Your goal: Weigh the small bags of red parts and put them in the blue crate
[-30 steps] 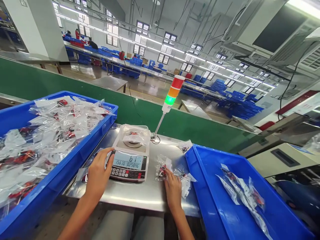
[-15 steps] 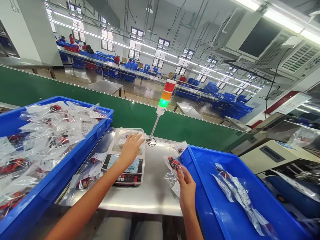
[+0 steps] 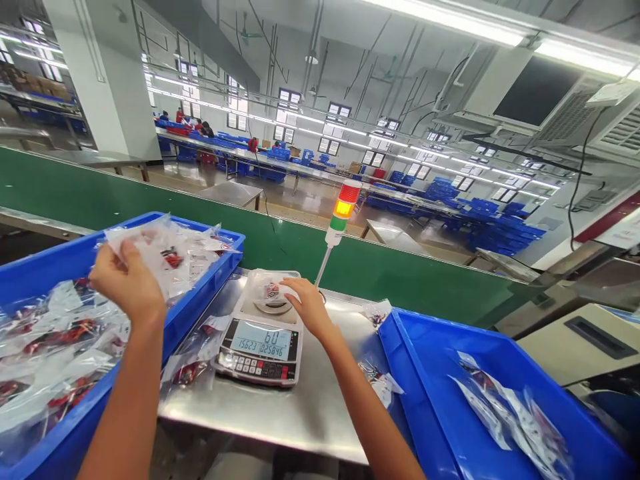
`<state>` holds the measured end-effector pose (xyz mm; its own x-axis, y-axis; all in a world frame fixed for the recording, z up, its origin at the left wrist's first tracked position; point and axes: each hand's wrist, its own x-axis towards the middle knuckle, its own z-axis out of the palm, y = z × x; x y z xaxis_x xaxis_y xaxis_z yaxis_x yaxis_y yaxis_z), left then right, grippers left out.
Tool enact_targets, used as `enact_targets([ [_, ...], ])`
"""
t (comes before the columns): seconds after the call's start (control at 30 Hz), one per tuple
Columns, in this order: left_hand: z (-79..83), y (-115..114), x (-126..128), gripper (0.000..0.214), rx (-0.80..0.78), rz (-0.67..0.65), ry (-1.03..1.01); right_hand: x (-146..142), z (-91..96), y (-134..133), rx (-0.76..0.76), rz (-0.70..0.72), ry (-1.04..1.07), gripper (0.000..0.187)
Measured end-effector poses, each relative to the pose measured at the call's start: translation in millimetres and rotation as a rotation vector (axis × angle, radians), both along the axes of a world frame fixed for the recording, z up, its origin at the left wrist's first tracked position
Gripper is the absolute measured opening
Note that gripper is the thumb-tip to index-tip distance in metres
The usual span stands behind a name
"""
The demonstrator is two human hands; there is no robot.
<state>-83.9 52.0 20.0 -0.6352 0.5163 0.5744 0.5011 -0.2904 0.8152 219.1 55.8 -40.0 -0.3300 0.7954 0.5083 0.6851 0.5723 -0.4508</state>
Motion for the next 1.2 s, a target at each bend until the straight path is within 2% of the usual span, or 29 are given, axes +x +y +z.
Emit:
enact_targets([
  [0.03,-0.4,-9,-9,0.033,0.009,0.084,0.06,4,-5.4,-2,0.019,-0.011,0.015,0.029],
  [0.1,-6.5,-23,-17,0.048,0.033,0.222,0.221,22,-20.5,-14,0.045,-0.1,0.077,0.029],
  [0.17,-17.7,-33,-12,0.065,0.06,0.255,0.337,51,-42.4,-33,0.046,-0.268,0.122,0.031],
  [0.27,-37.1,-42,13,0.067,0.036,0.148,0.336,102,-88.9,-74,-0.051,-0.576,0.057,0.037],
  [0.37,-53.5,-47,47,0.061,-0.054,-0.037,0.321,141,-141.1,-123,-0.34,-0.814,-0.132,0.049],
  [0.43,-61.4,-46,67,0.058,-0.084,-0.154,0.322,153,-169.1,-151,-0.441,-0.858,-0.214,0.056],
  [0.47,-64.4,-45,77,0.056,-0.092,-0.207,0.335,156,-179.2,-162,-0.433,-0.851,-0.224,0.056],
  [0.57,-70.5,-41,99,0.047,-0.084,-0.307,0.398,155,-192.7,-178,-0.282,-0.792,-0.14,0.047],
  [0.63,-72.9,-40,109,0.04,-0.072,-0.347,0.435,152,-190.3,-181,-0.194,-0.764,-0.025,0.043],
  [0.73,-76.9,-37,118,0.031,-0.047,-0.425,0.489,147,-177.7,-182,-0.148,-0.76,0.179,0.045],
  [0.83,-82.6,-26,127,0.026,-0.066,-0.587,0.57,140,-159.8,-185,-0.195,-0.78,0.38,0.048],
  [0.9,-86.5,-15,135,0.027,-0.142,-0.694,0.602,135,-145.4,-186,-0.245,-0.765,0.473,0.05],
  [0.97,-89.5,-4,145,0.03,-0.209,-0.746,0.598,127,-129.0,-185,-0.276,-0.732,0.527,0.05],
  [1.1,-89.1,14,162,0.015,-0.211,-0.731,0.511,104,-90.2,-174,-0.238,-0.685,0.594,0.045],
  [1.2,-81.0,23,161,0.013,-0.191,-0.609,0.348,82,-57.0,-152,-0.2,-0.593,0.596,0.041],
])
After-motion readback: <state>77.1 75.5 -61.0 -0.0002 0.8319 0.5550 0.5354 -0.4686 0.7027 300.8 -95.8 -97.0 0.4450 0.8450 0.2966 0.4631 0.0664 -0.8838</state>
